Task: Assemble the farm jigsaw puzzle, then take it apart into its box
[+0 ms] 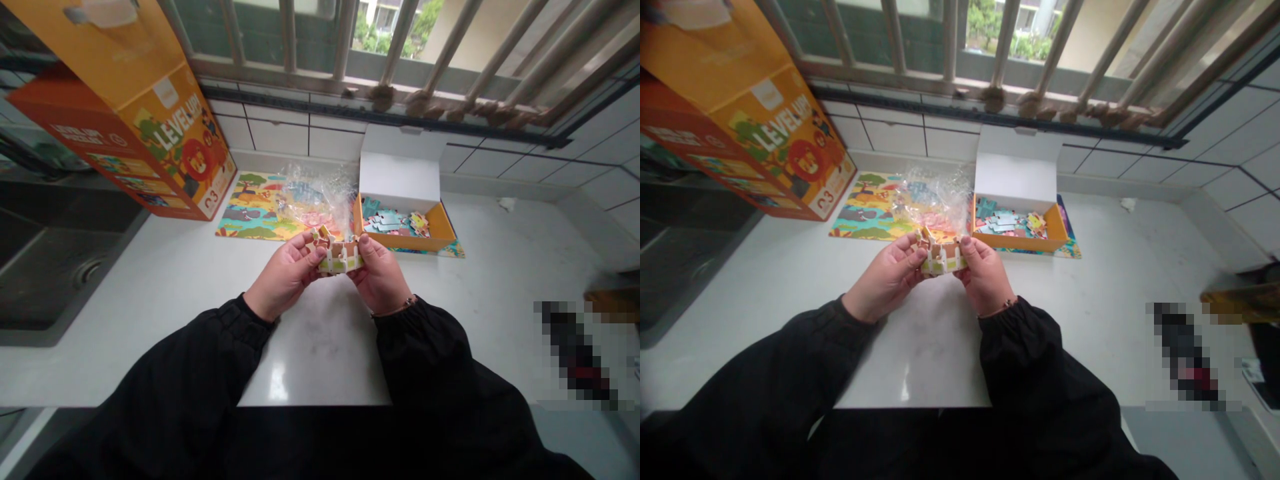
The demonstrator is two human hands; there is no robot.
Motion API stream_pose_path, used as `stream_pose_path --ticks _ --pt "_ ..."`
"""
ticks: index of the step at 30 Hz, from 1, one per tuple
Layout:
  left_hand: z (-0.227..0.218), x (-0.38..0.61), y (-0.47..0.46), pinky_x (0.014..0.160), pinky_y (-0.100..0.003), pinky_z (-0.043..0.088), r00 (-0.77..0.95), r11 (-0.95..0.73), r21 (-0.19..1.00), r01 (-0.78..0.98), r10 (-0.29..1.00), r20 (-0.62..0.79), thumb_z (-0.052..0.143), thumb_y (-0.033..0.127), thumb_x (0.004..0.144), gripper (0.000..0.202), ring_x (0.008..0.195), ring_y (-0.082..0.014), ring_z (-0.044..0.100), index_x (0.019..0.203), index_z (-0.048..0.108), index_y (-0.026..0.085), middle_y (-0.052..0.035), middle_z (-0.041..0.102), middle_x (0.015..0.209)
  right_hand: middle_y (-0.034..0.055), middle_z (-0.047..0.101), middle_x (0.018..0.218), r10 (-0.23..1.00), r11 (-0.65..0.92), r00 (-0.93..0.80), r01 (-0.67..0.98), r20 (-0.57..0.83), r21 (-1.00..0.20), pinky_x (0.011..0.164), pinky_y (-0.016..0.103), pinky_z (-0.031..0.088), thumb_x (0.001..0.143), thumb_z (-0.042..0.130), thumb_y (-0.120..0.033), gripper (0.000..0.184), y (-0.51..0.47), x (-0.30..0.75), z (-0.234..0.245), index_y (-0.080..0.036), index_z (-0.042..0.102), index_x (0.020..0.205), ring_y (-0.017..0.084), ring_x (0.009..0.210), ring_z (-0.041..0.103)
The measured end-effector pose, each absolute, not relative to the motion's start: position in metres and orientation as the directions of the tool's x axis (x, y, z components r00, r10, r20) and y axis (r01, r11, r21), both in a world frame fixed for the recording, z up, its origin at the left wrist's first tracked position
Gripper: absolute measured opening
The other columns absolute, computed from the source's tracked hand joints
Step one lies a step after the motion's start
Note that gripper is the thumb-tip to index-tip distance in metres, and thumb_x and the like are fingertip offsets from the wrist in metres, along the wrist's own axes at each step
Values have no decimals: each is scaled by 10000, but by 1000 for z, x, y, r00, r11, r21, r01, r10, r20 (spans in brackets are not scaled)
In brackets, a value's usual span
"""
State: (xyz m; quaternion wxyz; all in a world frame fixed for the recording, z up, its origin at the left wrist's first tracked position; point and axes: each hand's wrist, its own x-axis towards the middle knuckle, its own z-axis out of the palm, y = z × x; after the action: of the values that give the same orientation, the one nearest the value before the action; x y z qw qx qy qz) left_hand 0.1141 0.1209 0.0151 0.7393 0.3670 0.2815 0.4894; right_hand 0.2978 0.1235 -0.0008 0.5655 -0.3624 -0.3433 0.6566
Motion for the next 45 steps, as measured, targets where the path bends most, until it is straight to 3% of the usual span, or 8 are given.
stream_pose_path --ticks 7,17,23,29,33,38,42,45 --pt "13 113 122 808 -254 646 297 235 838 -492 950 -92 958 376 857 551 984 -182 799 1273 650 188 -90 804 1216 -44 624 751 1000 3 14 -441 -4 -897 529 241 447 845 878 -702 496 126 301 -3 -253 670 877 107 606 515" --pt "10 112 125 682 -233 594 224 246 863 -441 961 -160 911 365 849 446 819 -131 732 1166 657 182 -42 775 1101 -30 648 836 966 255 52 -73 252 -964 636 308 556 888 879 -578 381 118 307 13 -285 663 1001 154 711 597" --pt "0 115 129 694 -255 605 140 176 926 -334 981 -136 898 450 871 473 826 -154 734 1130 590 202 -31 765 1049 -28 683 852 991 132 -14 -171 136 -976 625 291 558 933 837 -592 379 118 305 7 -260 678 1028 124 654 626" --pt "-1 115 122 722 -297 618 226 168 932 -321 969 -97 752 546 998 387 793 -163 706 1146 601 221 -10 708 983 -46 632 812 997 71 -27 38 70 -997 550 240 504 842 920 -574 505 121 304 -2 -229 700 1139 112 643 575" --pt "-3 113 117 887 -347 602 281 34 994 -103 960 -4 696 613 1028 441 998 -232 725 1229 652 223 -63 737 1100 -10 701 915 988 7 -153 102 -9 -995 538 248 511 884 861 -618 497 122 303 -8 -241 711 1171 133 658 631" --pt "-5 112 114 1117 -396 524 284 -131 989 66 953 108 741 564 1013 553 1283 -294 670 1427 617 219 -141 673 1419 2 722 902 973 69 -227 94 46 -993 624 272 542 944 801 -619 397 119 300 -8 -259 721 1089 163 722 638" --pt "-8 113 115 935 -361 607 257 -95 995 7 962 90 750 601 993 711 1064 -233 744 1554 488 251 -158 590 1479 5 716 879 981 75 -180 18 70 -997 592 270 539 939 802 -644 423 118 301 -2 -250 707 1062 156 698 626" --pt "-12 113 119 793 -328 630 265 -68 997 26 962 59 663 664 1025 694 908 -183 753 1540 453 250 -132 591 1381 5 743 935 996 90 17 -133 89 -987 536 253 532 924 808 -665 485 123 308 4 -258 652 1139 147 678 651"
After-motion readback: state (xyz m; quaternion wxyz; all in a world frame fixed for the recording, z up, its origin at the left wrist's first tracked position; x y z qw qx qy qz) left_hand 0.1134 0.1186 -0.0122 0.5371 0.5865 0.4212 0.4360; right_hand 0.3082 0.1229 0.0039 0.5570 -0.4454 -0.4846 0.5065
